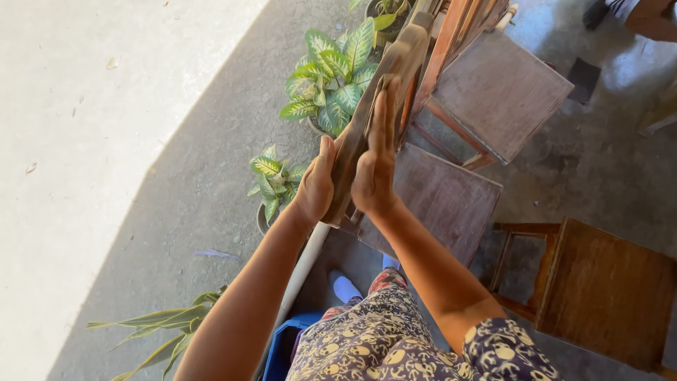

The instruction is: Sanding a wooden chair using sandpaper to smooth the surface.

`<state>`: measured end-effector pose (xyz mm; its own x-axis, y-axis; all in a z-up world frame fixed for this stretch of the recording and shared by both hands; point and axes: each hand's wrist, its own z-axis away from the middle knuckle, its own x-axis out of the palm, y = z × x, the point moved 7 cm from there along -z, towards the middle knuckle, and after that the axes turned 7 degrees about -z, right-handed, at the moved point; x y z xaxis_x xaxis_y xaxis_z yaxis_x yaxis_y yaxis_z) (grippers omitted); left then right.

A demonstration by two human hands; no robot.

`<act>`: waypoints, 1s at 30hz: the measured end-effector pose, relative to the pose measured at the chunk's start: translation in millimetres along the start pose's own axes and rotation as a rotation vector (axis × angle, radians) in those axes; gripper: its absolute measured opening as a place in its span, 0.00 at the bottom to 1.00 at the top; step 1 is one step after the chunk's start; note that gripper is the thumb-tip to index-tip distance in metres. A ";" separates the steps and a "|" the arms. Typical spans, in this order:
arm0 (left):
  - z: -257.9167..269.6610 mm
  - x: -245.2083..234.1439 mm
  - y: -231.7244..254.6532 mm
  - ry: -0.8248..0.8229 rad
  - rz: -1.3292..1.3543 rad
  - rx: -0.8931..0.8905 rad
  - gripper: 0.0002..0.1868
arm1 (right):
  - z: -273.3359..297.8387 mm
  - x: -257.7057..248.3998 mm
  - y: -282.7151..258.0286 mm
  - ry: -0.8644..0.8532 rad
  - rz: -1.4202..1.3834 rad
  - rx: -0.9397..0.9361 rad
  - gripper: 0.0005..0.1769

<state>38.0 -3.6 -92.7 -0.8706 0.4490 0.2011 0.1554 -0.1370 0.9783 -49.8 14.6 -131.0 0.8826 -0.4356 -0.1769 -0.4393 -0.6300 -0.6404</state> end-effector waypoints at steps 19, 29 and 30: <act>-12.3 -31.9 -66.6 -0.078 0.194 -0.105 0.36 | 23.2 22.6 -50.1 -0.056 0.255 -0.178 0.36; -1.5 -20.3 -16.5 -0.061 0.002 0.019 0.36 | 69.4 24.5 -58.4 -0.062 0.146 0.067 0.45; -0.9 -20.0 -17.7 -0.063 0.005 0.015 0.36 | 30.3 19.5 -76.9 -0.063 0.149 0.072 0.45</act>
<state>52.3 -10.9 -114.2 -0.8389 0.5028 0.2082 0.1668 -0.1266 0.9778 6.3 74.0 -107.9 0.8184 -0.4780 -0.3189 -0.5548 -0.5128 -0.6552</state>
